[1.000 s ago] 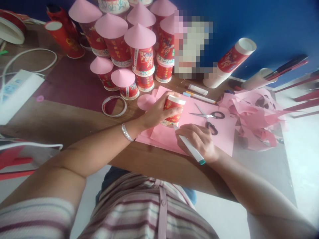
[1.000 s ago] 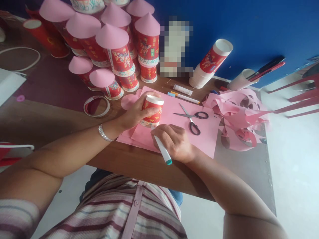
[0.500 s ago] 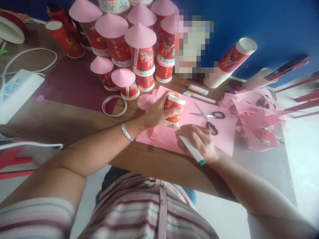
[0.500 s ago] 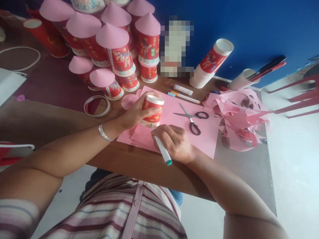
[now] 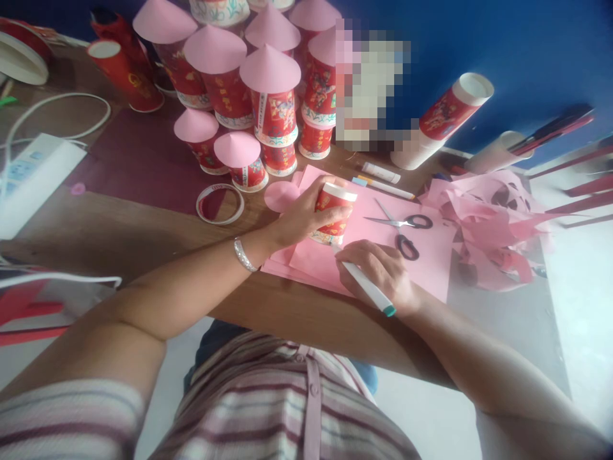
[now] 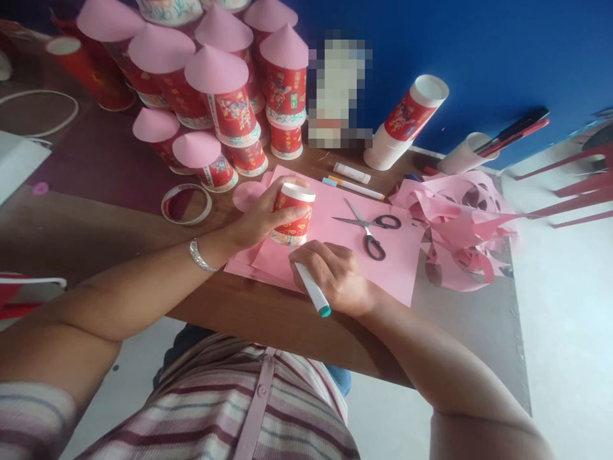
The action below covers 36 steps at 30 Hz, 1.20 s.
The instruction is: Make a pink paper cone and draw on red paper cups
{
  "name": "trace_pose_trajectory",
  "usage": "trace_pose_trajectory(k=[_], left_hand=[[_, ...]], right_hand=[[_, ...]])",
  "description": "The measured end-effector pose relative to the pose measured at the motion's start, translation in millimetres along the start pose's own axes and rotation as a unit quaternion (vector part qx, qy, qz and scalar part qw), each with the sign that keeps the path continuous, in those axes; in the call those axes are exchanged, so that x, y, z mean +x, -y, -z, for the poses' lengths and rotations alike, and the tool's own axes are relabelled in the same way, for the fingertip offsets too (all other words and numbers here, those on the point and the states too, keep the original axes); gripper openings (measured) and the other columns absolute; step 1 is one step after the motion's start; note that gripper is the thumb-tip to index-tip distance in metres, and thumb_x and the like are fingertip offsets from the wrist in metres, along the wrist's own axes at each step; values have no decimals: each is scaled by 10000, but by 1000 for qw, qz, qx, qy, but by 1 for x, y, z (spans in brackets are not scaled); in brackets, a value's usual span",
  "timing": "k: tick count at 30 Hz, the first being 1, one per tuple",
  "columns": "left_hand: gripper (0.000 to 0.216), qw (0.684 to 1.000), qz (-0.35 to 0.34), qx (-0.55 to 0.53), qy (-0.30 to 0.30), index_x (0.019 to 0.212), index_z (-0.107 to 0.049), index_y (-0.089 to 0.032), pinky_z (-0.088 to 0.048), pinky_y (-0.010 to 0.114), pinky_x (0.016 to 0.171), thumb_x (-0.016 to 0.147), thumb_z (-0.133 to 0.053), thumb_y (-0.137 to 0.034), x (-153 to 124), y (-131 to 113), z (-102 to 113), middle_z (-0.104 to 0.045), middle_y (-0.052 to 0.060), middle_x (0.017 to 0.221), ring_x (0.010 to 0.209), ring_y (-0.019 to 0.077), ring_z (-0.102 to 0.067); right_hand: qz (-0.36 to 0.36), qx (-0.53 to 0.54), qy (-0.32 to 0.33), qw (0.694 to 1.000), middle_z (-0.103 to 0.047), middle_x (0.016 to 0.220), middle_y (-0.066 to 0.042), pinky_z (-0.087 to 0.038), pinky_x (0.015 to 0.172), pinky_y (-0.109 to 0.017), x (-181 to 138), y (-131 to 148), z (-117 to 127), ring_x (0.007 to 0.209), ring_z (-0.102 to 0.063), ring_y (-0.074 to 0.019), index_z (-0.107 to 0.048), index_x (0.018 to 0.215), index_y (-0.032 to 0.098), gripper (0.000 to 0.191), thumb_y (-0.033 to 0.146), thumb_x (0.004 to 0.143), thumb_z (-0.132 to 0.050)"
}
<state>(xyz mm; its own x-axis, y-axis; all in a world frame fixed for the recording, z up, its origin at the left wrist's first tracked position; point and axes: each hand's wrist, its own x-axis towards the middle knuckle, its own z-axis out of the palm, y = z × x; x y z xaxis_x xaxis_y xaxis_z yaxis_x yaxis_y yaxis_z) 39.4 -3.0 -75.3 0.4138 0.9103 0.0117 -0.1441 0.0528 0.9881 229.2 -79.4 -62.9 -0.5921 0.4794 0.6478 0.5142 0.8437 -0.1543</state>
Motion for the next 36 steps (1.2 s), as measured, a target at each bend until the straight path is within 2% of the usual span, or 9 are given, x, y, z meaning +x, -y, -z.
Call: trace_pose_trajectory(k=[9,20,30,36], left_hand=[[455,1000,-4,1,8,1192,-524,-230,-545,355,825,828,-758,-372,0,2,2,-592,32,1116,974,182,-620],[466,1000,-9,5,5,1179,-526,-232,-566,360,823,809,-774,-368,0,4,3,-595,43,1117,975,190,-618],[489,1000,-4,-3,9,1195,-523,-227,-553,382,841,802,-775,-373,1,6,3,-590,41,1118,982,196,-612],[468,1000,0,-3,9,1209,-541,-245,-567,396,860,823,-773,-372,1,8,4,-605,39,1143,1012,211,-633]], right_hand=[[-12,20,-7,1000,-706,839,-4,-542,583,-247,0,-1,-1,703,-686,-125,-575,1061,187,173,61,945,-603],[10,-11,-4,1000,-706,823,-9,-539,551,-259,-1,-2,0,689,-685,-137,-574,1060,176,174,56,938,-608],[2,-17,0,1000,-701,821,0,-513,527,-253,-1,-1,0,677,-684,-134,-584,1052,190,188,55,923,-599],[11,-1,-16,1000,-698,812,-12,-557,563,-261,0,-1,2,673,-672,-136,-582,1056,175,192,54,909,-610]])
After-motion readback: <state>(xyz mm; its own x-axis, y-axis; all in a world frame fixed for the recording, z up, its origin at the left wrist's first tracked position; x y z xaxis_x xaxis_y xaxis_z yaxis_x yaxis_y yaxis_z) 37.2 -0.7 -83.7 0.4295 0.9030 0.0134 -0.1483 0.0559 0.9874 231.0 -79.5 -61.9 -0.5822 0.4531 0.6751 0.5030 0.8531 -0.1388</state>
